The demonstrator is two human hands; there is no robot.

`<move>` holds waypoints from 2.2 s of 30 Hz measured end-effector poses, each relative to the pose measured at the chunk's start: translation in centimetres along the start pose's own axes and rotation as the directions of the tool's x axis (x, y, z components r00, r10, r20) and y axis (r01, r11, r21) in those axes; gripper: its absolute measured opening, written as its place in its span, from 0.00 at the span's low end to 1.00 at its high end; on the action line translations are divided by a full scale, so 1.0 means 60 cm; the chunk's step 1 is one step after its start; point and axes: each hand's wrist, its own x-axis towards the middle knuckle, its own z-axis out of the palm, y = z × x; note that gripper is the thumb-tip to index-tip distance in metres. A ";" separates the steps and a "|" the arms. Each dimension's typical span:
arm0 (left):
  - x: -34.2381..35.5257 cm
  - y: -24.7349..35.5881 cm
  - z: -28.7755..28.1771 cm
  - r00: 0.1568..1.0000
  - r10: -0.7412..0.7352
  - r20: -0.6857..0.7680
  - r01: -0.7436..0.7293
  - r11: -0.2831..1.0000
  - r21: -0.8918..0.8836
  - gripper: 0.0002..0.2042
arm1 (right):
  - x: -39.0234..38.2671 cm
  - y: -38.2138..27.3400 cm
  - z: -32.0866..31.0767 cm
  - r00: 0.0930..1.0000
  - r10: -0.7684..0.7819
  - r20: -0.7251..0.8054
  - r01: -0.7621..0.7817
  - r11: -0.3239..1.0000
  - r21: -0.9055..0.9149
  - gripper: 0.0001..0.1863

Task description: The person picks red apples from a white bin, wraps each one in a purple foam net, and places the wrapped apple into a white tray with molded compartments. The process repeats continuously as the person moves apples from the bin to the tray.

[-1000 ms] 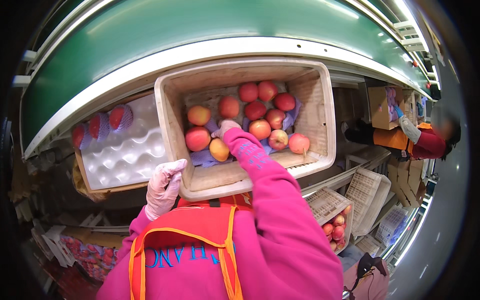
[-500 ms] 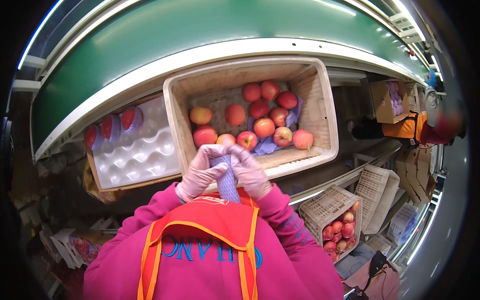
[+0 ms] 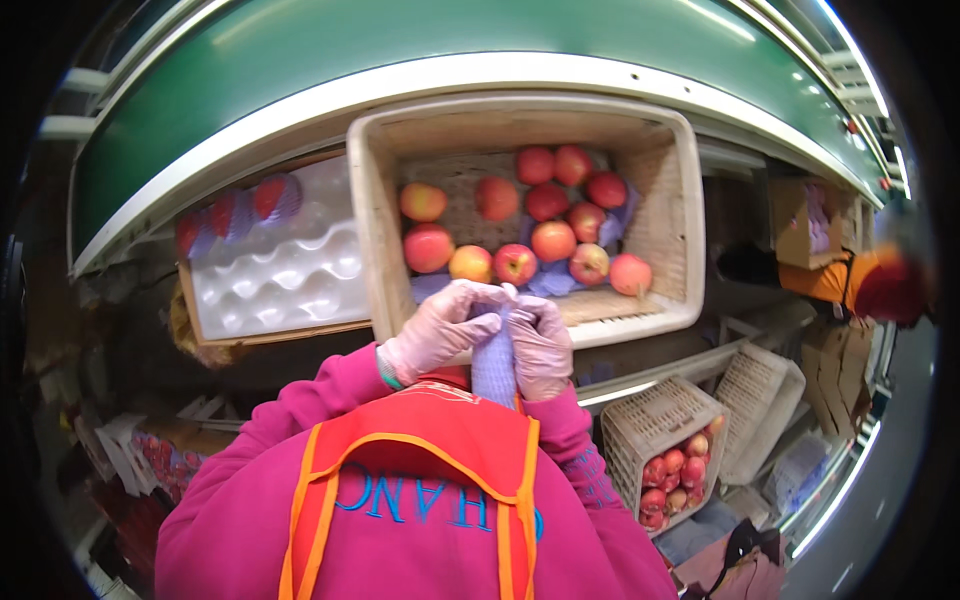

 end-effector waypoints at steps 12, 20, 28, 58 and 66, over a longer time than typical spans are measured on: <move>-0.005 0.017 -0.040 0.959 -0.284 0.001 0.284 0.957 -0.060 0.06 | 0.028 -0.018 0.009 0.902 0.345 0.260 -0.364 0.931 0.028 0.04; -0.013 0.006 -0.027 0.992 -0.016 -0.129 -0.005 0.988 -0.157 0.05 | 0.007 -0.007 0.006 0.752 0.460 0.472 -0.635 0.695 0.336 0.09; -0.011 0.047 -0.008 0.982 -0.190 0.004 0.186 0.962 0.200 0.06 | 0.027 -0.004 -0.008 0.942 0.209 0.261 -0.326 0.748 0.577 0.04; -0.043 -0.006 -0.077 0.942 -0.321 0.100 0.336 0.897 -0.286 0.18 | 0.150 0.049 -0.040 0.467 0.388 0.795 -0.239 0.921 -0.309 0.13; -0.049 0.004 -0.087 0.948 -0.315 -0.032 0.309 0.942 -0.133 0.15 | 0.438 0.180 -0.032 0.931 0.136 0.340 0.265 0.390 -0.882 0.37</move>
